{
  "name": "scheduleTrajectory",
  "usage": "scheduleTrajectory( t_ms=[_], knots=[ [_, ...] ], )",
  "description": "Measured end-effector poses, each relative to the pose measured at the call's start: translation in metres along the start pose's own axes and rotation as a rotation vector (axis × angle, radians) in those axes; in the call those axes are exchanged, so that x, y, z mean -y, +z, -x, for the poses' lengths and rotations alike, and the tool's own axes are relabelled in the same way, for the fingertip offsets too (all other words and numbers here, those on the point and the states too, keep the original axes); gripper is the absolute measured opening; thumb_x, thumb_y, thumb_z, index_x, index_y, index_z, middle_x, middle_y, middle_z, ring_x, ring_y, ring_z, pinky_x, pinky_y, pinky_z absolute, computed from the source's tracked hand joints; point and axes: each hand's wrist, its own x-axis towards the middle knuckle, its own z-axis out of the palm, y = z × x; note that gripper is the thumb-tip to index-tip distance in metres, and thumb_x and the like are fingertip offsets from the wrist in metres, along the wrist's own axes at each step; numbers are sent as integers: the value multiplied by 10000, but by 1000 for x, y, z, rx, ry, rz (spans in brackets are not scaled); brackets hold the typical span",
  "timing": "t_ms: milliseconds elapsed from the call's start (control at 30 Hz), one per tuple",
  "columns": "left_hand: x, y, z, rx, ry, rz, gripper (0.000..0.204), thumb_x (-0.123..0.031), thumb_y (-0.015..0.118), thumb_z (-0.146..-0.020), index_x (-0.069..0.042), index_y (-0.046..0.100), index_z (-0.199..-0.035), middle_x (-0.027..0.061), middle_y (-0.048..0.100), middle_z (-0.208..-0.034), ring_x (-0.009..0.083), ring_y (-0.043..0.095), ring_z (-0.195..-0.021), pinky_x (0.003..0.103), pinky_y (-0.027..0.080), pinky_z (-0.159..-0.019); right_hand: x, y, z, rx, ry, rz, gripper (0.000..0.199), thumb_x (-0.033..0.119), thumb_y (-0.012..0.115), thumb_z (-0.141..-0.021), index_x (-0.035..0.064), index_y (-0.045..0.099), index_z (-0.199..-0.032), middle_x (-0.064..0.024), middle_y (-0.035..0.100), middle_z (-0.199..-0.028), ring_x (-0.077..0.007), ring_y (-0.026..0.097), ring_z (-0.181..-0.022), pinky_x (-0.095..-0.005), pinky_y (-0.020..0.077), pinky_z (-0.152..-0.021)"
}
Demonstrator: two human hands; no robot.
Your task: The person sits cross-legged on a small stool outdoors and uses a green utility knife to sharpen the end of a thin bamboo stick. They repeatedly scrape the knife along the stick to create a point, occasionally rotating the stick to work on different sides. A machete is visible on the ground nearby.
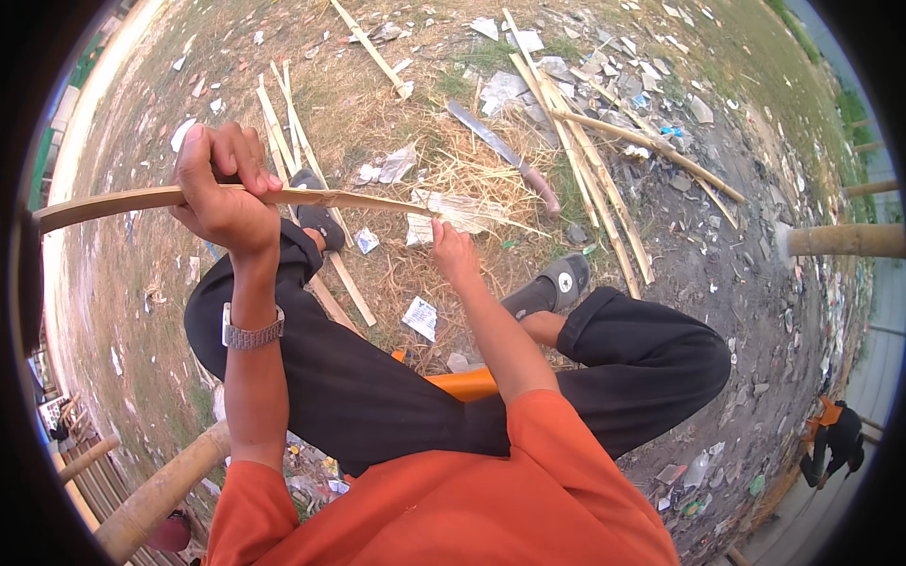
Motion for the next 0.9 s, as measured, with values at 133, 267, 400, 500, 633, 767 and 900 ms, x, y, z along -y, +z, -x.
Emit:
scheduleTrajectory(
  t_ms=[133,267,400,500,633,767,900],
  knots=[
    [1,-9,-3,-1,-17,23,394,-165,433,-938,-76,346,-564,11,345,-457,80,315,-347,232,299,-320,3,-6,-9,24,-114,191,497,461,321,-988,50,599,-1025,-329,618,-830,-493,601,-838,-551,482,-776],
    [-5,-5,3,33,-29,48,393,-168,426,-950,-73,367,-573,7,349,-461,65,315,-352,222,290,-328,-7,7,-28,-53,-137,300,513,457,320,-991,12,576,-978,-283,617,-769,-457,611,-753,-517,495,-682],
    [-2,4,4,87,-7,108,398,-172,413,-968,-64,379,-587,1,355,-458,56,307,-347,215,279,-319,-57,11,-43,570,267,-784,505,483,274,-1002,49,510,-895,-70,449,-551,-224,454,-465,-369,382,-422],
    [-2,-5,0,86,-37,105,393,-166,413,-961,-64,370,-584,5,354,-455,57,300,-344,216,276,-312,-32,-10,-34,835,560,-1189,479,518,233,-1002,108,445,-876,62,217,-569,-62,161,-442,-227,179,-375],
    [2,-2,1,60,-54,116,392,-168,421,-949,-65,359,-576,12,349,-452,63,307,-343,220,279,-308,18,-62,-8,376,179,-656,438,439,264,-1010,72,473,-894,-16,375,-591,-147,321,-435,-325,282,-418],
    [-3,-10,9,0,-16,35,382,-164,423,-940,-54,355,-580,21,346,-460,78,308,-340,228,281,-308,103,-101,51,-14,-321,-356,378,367,323,-1010,30,473,-929,-200,528,-640,-367,498,-525,-462,387,-537],
    [-11,-9,22,-33,-19,40,370,-168,399,-933,-53,345,-585,23,343,-469,74,287,-339,222,260,-309,145,-118,99,-21,-334,-329,296,303,358,-1008,36,461,-936,-255,547,-595,-456,548,-558,-524,419,-553]
  ],
)
